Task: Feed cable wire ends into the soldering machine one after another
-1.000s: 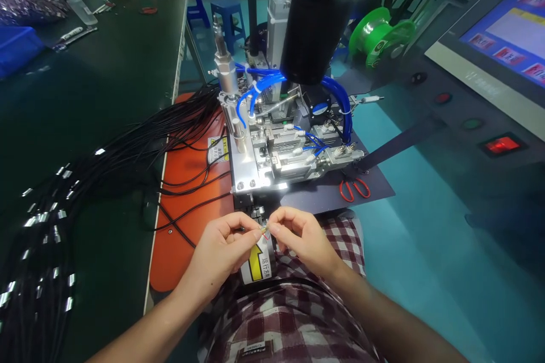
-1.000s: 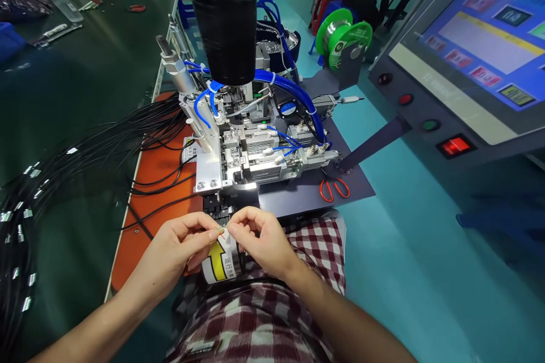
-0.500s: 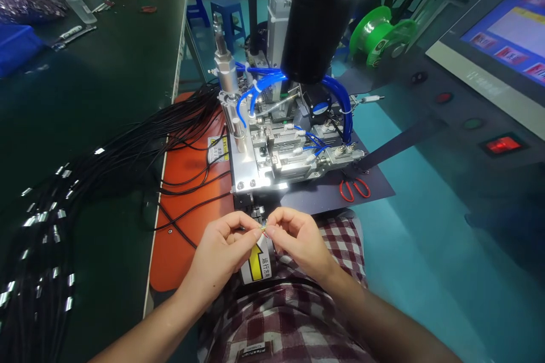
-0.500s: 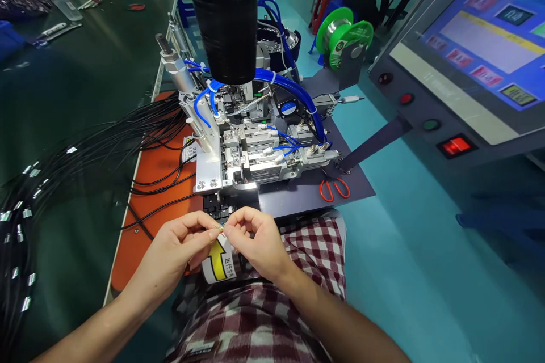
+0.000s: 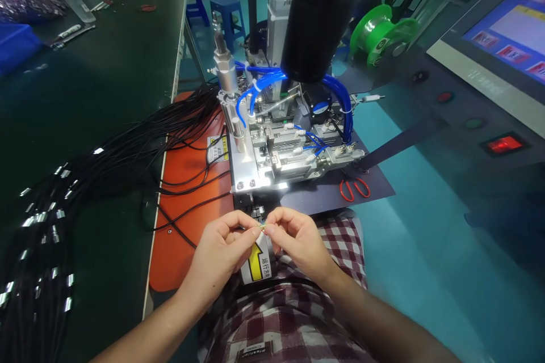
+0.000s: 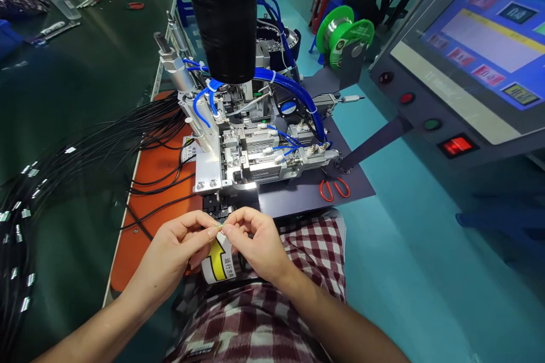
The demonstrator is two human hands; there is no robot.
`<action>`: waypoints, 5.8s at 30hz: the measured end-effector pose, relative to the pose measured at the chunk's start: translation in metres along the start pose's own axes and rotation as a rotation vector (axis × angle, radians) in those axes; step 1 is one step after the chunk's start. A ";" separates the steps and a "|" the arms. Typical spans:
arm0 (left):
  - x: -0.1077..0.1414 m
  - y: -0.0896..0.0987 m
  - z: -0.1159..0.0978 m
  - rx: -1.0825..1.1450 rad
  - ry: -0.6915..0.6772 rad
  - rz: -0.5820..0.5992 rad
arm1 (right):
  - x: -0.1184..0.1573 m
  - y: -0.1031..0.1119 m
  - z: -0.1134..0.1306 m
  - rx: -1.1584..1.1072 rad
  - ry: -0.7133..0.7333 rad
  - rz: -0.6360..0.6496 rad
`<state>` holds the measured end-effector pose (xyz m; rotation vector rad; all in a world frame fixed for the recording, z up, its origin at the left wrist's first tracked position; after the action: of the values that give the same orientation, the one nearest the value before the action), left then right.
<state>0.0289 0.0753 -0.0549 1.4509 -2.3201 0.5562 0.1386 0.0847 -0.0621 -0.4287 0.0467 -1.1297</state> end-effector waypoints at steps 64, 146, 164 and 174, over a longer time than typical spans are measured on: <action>-0.003 0.003 -0.037 -1.122 -0.448 -0.055 | -0.028 0.032 -0.019 0.153 -0.184 -0.010; -0.001 -0.006 -0.039 -1.387 -0.425 -0.107 | -0.019 0.029 -0.001 0.587 0.011 -0.171; -0.002 -0.005 -0.039 -1.376 -0.426 -0.105 | -0.020 0.022 0.011 0.777 -0.011 -0.142; 0.001 -0.007 -0.043 -1.370 -0.477 -0.115 | -0.019 0.024 0.012 0.781 -0.030 -0.173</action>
<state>0.0388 0.0931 -0.0167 0.9623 -1.9950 -1.3034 0.1535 0.1137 -0.0633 0.2530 -0.4539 -1.2137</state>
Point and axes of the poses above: each hand's wrist, its own x-axis away from the middle knuckle, its own y-axis out of the back of the hand, z = x × y, the point moved 10 cm from there along -x, towards the middle knuckle, and after that the axes turned 13 degrees about z, right-handed, at the moved point
